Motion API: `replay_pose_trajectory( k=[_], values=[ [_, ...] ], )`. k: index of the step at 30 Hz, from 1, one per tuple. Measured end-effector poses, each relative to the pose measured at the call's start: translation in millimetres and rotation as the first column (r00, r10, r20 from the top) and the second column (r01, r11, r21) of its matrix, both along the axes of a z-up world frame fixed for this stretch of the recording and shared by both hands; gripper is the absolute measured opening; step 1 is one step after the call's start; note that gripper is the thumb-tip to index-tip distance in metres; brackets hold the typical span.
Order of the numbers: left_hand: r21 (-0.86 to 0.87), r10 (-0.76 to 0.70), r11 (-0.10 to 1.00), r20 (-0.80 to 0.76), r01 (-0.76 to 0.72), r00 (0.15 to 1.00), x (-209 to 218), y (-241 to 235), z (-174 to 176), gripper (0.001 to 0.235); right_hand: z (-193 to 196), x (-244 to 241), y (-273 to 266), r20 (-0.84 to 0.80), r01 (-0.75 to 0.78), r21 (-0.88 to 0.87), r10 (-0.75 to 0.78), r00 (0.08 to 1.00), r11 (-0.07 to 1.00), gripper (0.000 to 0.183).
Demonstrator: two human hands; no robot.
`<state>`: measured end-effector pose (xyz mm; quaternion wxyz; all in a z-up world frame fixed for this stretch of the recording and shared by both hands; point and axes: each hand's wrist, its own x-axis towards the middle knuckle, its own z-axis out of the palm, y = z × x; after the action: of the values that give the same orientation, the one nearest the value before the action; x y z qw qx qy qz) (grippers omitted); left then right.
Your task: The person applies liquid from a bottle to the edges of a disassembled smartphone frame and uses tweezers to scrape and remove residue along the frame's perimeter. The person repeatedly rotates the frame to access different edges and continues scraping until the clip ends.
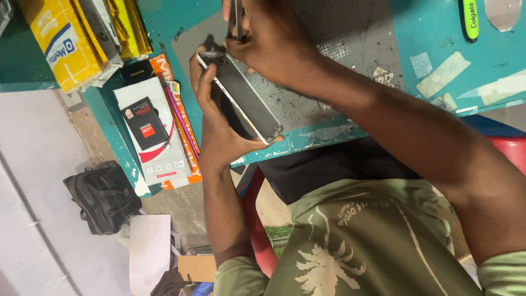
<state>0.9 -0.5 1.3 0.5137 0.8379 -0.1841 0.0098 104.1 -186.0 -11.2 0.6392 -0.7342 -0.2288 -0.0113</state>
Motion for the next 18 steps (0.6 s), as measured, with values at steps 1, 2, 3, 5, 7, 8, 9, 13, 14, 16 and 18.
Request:
replay_pose_trajectory(
  k=[1,2,3,5,7,8,9,13,14,16,18],
  values=[
    [-0.027,0.005,1.0,-0.037,-0.006,0.999,-0.2,0.0,0.5,0.147,2.6,-1.1,-1.3,-0.026,-0.007,-0.006,0.006,1.0,1.0,0.035],
    [-0.021,0.005,1.0,-0.032,-0.006,0.999,0.0,0.1,1.0,0.147,6.1,-2.7,-3.3,-0.051,-0.012,-0.011,0.012,0.999,1.0,0.037],
    [-0.015,0.005,1.0,-0.028,-0.006,1.0,0.1,-0.1,1.3,0.147,10.3,-5.3,-5.5,-0.076,-0.018,-0.016,0.017,0.997,1.0,0.038],
    [0.052,-0.003,0.999,0.045,0.0,0.999,-0.2,-0.1,1.7,0.149,20.5,-14.1,-13.3,0.185,0.051,-0.045,-0.042,0.982,0.998,0.039],
    [0.101,-0.001,0.995,0.093,-0.008,0.996,0.2,0.0,1.2,0.15,32.1,-23.8,-20.4,0.068,0.022,-0.125,-0.014,0.998,0.992,0.038],
    [0.09,-0.001,0.996,0.083,-0.007,0.997,0.0,0.5,0.8,0.149,37.8,-30.1,-25.3,-0.186,-0.065,-0.177,0.031,0.982,0.982,0.035],
    [0.078,0.0,0.997,0.074,-0.006,0.997,-0.3,1.4,0.5,0.149,42.8,-33.2,-27.7,-0.43,-0.169,-0.202,0.068,0.9,0.965,0.033],
    [0.027,-0.006,1.0,0.018,0.006,1.0,-1.6,3.3,-2.1,0.147,53.7,-37.4,-29.5,-0.409,-0.114,-0.183,0.03,0.912,0.976,0.035],
    [0.047,-0.005,0.999,0.027,0.004,1.0,-2.1,3.8,-2.1,0.148,54.8,-39.0,-30.3,-0.455,-0.124,-0.185,0.027,0.89,0.975,0.034],
    [0.084,-0.001,0.996,0.053,-0.003,0.999,-1.9,4.4,-1.3,0.149,56.7,-45.8,-33.7,-0.458,-0.143,-0.2,0.037,0.888,0.969,0.033],
    [0.098,0.002,0.995,0.073,-0.009,0.997,-0.5,3.8,-0.5,0.15,57.8,-57.0,-41.6,-0.37,-0.163,-0.229,0.069,0.926,0.96,0.032]
  ],
)
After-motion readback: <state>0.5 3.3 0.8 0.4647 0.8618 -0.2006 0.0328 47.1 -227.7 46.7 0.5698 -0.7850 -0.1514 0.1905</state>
